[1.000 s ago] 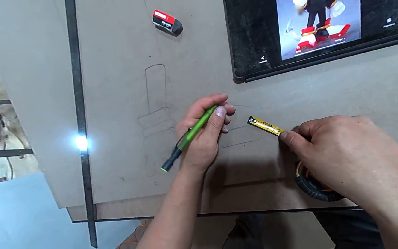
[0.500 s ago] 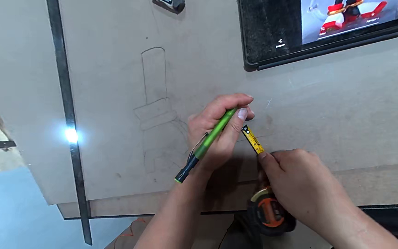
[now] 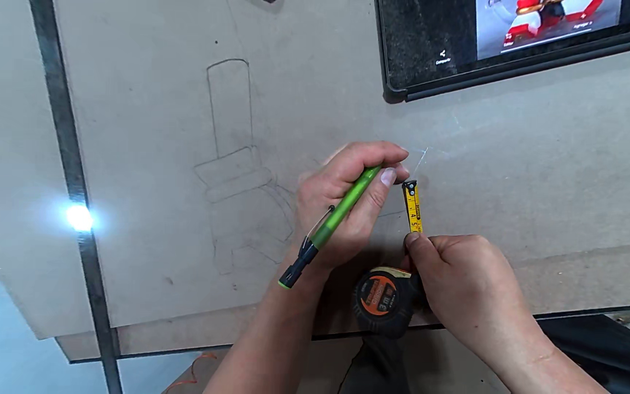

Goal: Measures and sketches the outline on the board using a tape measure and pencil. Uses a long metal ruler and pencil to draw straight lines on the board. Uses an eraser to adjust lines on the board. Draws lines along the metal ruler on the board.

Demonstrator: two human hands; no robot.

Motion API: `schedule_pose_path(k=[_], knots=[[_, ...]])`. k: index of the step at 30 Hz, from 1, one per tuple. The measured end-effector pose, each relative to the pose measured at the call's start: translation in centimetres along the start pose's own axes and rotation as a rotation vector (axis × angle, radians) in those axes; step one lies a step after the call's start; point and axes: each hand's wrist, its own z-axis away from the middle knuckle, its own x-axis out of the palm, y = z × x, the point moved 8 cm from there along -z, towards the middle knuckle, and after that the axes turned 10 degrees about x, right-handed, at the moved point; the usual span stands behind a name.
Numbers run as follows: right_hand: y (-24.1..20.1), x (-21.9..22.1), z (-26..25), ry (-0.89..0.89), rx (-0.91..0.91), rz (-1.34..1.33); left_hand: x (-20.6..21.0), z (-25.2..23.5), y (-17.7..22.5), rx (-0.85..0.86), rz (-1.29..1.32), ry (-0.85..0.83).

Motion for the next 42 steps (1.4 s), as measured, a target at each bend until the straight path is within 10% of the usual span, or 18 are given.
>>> schedule_pose_path(k=[14,30,42], knots=[[-0.1,-0.1,-0.2,-0.035,-0.009,0.001,0.2,0.0,0.0,0.012,-0.045,-0.035],[-2.1,-8.9,-5.1,0.052,-0.063,0.678,2.9,-3.8,-1.1,-0.054,0.001,-0.208],[-3.1,-10.2,-6.5,0.007,-0.102,0.704,0.6,-2.3,-0.8,0.001,0.153,0.019]])
